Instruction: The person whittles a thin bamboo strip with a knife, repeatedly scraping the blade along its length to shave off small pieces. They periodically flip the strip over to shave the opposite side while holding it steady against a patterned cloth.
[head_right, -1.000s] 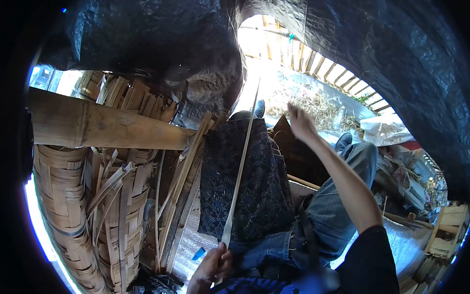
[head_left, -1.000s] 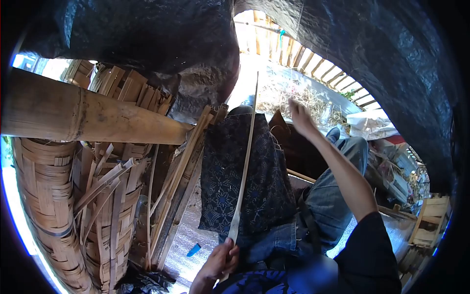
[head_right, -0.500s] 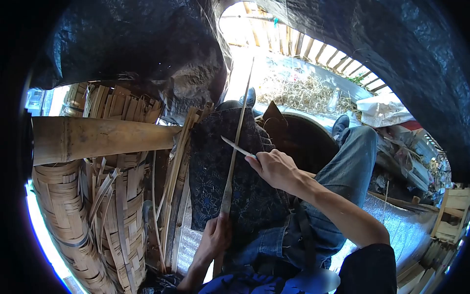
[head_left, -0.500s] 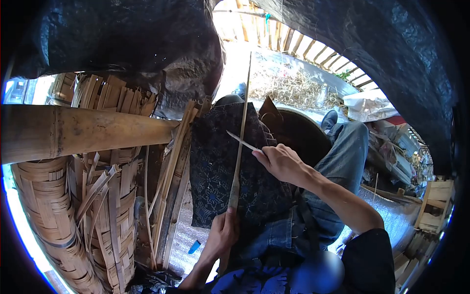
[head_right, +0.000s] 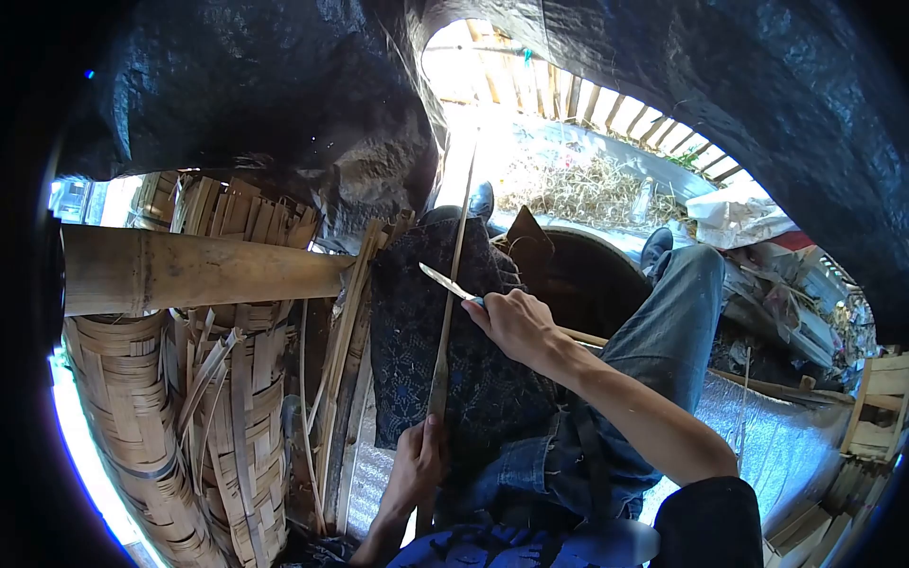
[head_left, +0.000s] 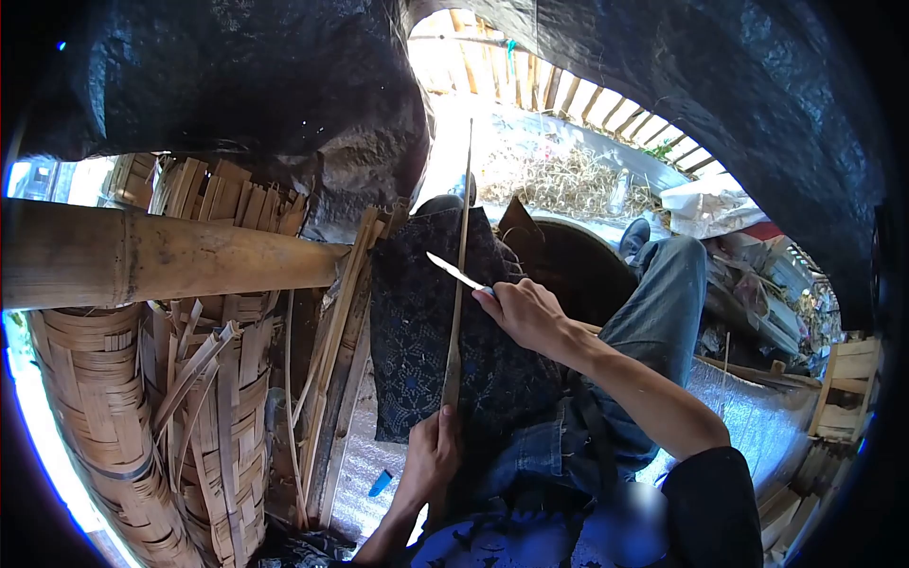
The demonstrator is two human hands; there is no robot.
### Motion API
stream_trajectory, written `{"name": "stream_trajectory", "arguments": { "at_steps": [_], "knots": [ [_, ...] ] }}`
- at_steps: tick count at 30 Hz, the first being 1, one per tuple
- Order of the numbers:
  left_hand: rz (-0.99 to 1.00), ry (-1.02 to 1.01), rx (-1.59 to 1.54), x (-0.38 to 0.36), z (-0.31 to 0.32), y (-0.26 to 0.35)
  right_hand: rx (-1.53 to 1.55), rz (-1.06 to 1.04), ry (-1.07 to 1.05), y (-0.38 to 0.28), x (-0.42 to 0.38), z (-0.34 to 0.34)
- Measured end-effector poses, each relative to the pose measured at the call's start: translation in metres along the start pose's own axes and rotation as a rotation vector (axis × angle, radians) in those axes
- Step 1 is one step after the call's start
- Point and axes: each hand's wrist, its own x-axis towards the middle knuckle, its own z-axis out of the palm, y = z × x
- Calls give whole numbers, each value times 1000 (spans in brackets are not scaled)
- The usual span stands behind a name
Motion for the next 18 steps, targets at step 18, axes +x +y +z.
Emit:
{"name": "stream_trajectory", "arguments": {
  "at_steps": [18],
  "knots": [
    [-189, -231, -334, 7, -17, -2, -121, -80, 134, 2, -9, -4]
  ]
}}
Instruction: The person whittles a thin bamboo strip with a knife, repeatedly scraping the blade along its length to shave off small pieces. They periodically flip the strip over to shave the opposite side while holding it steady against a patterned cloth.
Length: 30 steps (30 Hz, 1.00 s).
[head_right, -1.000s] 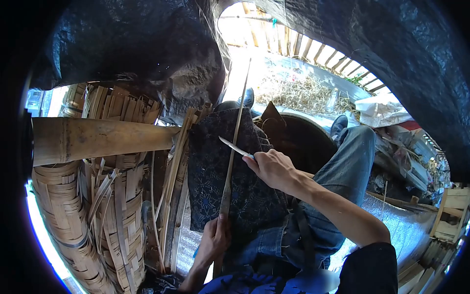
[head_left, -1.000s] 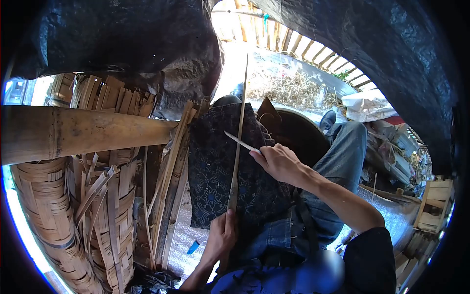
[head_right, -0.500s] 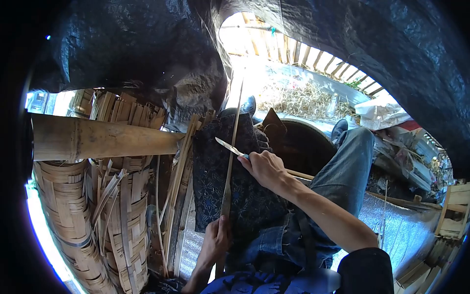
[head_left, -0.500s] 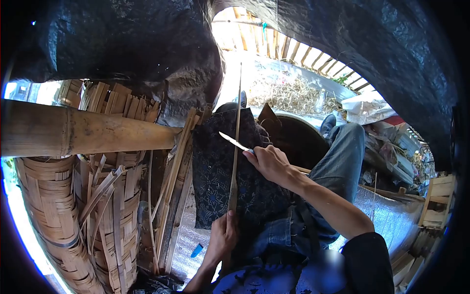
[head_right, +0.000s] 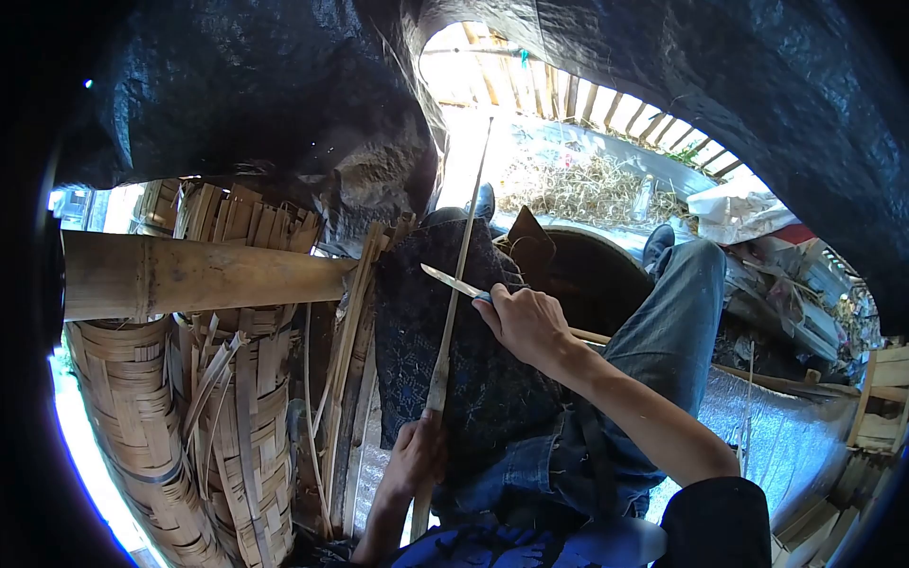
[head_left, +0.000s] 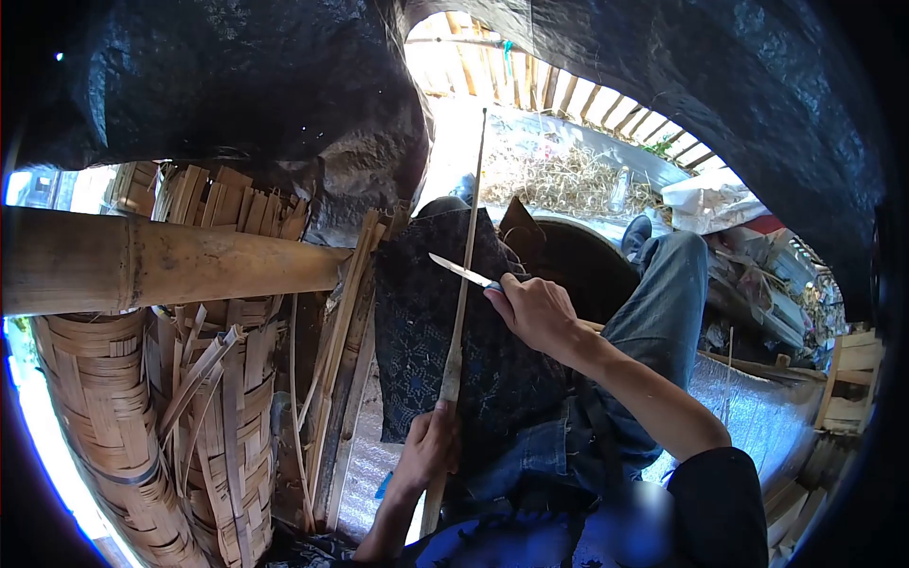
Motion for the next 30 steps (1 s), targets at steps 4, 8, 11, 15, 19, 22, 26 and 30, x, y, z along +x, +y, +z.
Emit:
{"name": "stream_trajectory", "arguments": {
  "at_steps": [4, 8, 11, 15, 19, 22, 26, 30],
  "knots": [
    [19, 111, 152, -1, 14, 9, -42, 91, -45, -12, 3, 2],
    [187, 215, 392, 0, 19, 6, -7, 160, -16, -14, 10, 19],
    [167, 216, 371, -3, 19, 3, 41, 181, 2, -11, 16, 27],
    [54, 179, 229, -7, 19, 7, 89, 129, 45, -7, 14, 24],
    [26, 171, 229, -16, 21, 9, 56, 93, 79, -7, 20, 27],
    [40, 168, 182, -16, 19, 4, 69, 83, 61, -6, 22, 26],
    [14, 172, 166, -19, 18, 4, 25, 15, 134, -2, 25, 28],
    [-57, 131, 54, -18, 16, -7, 18, -10, 113, -2, 7, 19]
  ]
}}
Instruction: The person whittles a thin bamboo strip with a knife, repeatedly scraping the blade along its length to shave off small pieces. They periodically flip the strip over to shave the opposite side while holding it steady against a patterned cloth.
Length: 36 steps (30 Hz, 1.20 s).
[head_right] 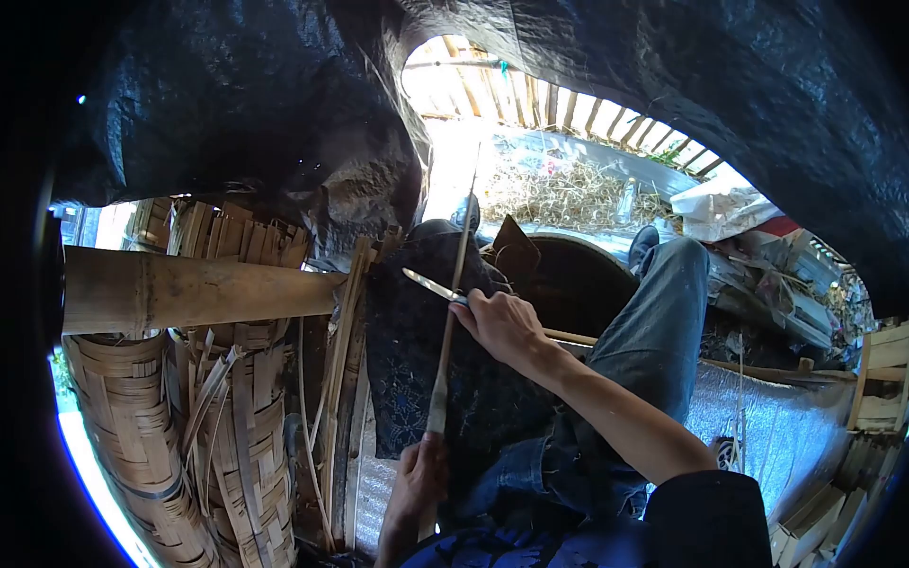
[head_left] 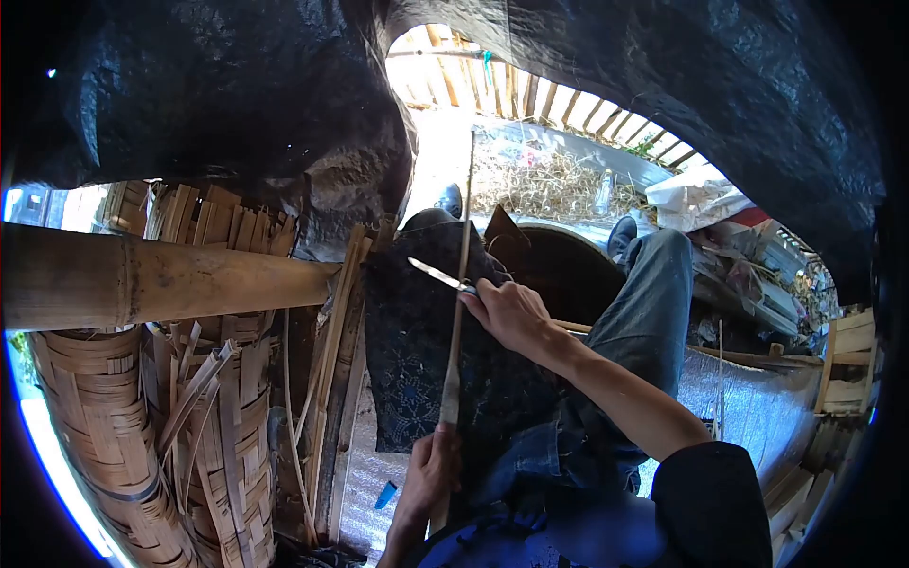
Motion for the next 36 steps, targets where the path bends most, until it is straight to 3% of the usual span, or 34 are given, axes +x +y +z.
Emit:
{"name": "stream_trajectory", "arguments": {
  "at_steps": [11, 15, 16, 23, 25, 36],
  "knots": [
    [4, -79, 15, -1, 1, -1, -68, 159, -65, -3, -20, -6],
    [-91, -140, 43, -25, 7, 0, -89, 316, 46, 43, 14, -1],
    [-68, -178, -94, -19, 4, -19, -48, 313, 5, 43, 15, -8],
    [-80, -150, -139, -9, 1, 4, 280, 198, 7, 35, -8, -21],
    [-69, -116, -101, -8, -6, 6, 323, 12, -46, 24, -14, -17],
    [-56, -41, -100, -27, -22, -22, 75, -94, -307, 0, -6, -24]
  ]
}}
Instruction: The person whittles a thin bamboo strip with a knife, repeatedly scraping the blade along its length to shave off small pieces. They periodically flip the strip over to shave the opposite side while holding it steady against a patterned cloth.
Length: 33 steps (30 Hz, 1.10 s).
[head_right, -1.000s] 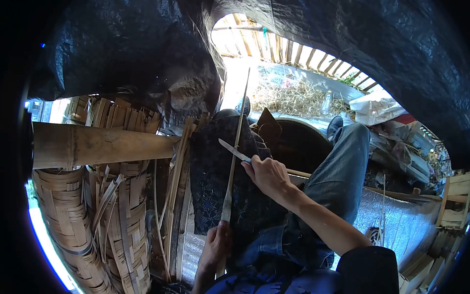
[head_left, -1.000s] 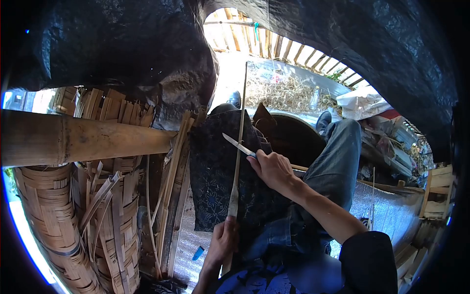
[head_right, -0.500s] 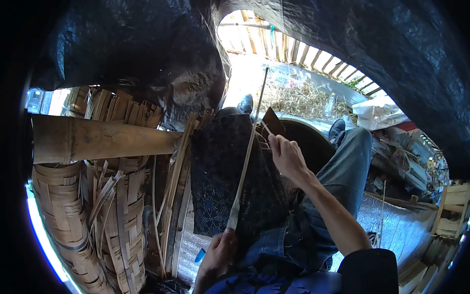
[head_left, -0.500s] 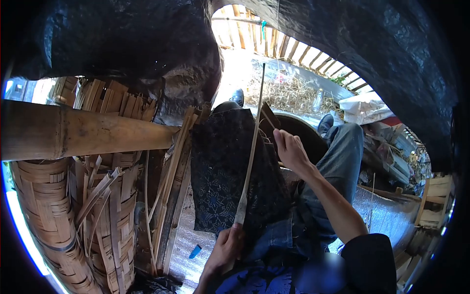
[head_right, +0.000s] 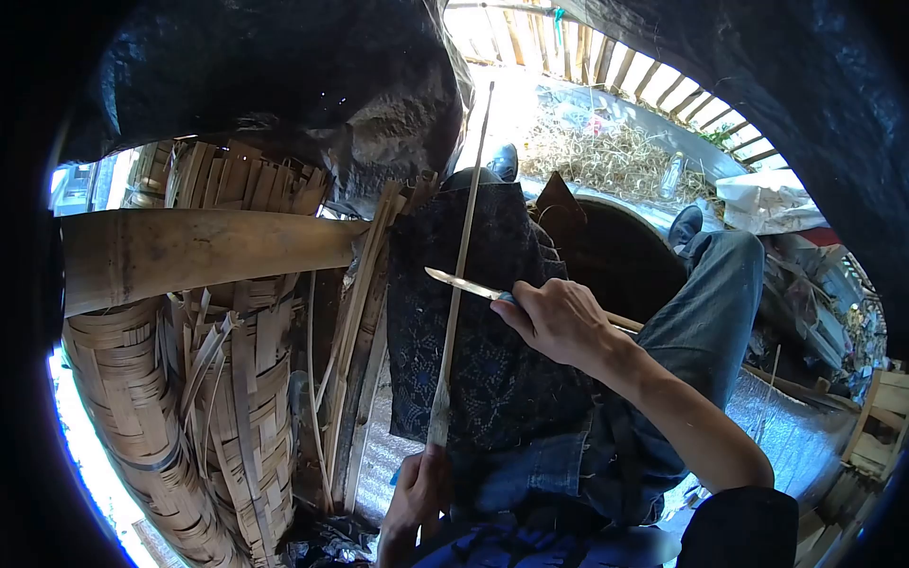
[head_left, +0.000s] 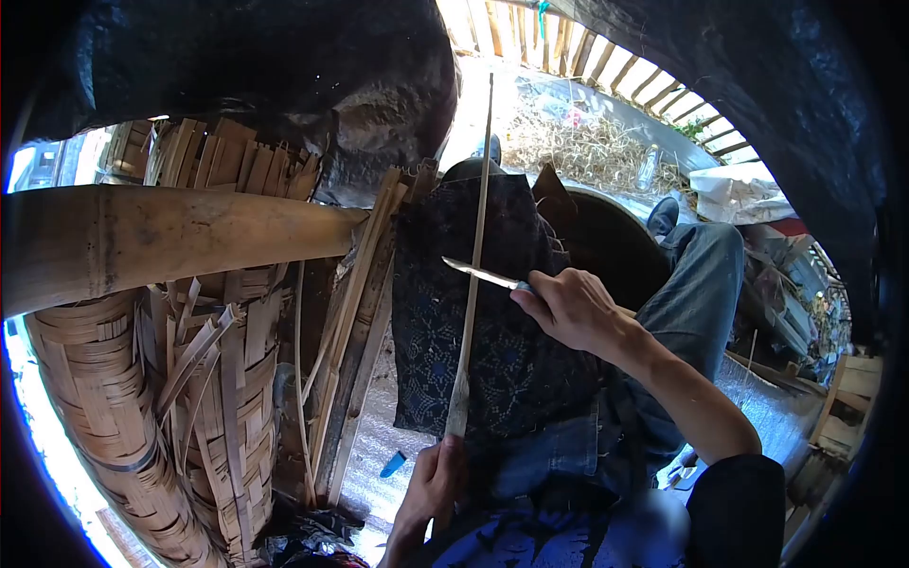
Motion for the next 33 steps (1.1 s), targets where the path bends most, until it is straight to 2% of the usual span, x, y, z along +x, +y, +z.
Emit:
{"name": "stream_trajectory", "arguments": {
  "at_steps": [6, 18, 25, 27, 29, 31, 32, 33],
  "knots": [
    [-9, -15, -15, 3, -2, -1, -56, -41, 9, -8, -1, 4],
    [100, 94, 122, 4, 6, 0, -130, 129, 49, -23, 4, 17],
    [127, 117, 126, -2, 12, -5, -217, 125, 72, -21, 13, 25],
    [139, 58, 267, -14, 17, -9, -218, 266, 201, 1, 30, 24],
    [161, 62, 266, -16, 18, -9, -253, 196, 276, 16, 39, 12],
    [25, 105, 111, -17, 21, -3, -117, 234, 198, 16, 37, -1],
    [32, 103, 101, -14, 20, -2, -11, 235, 227, 15, 33, -7],
    [-3, 24, 15, -8, 16, -3, -22, 226, 225, 11, 28, -12]
  ]
}}
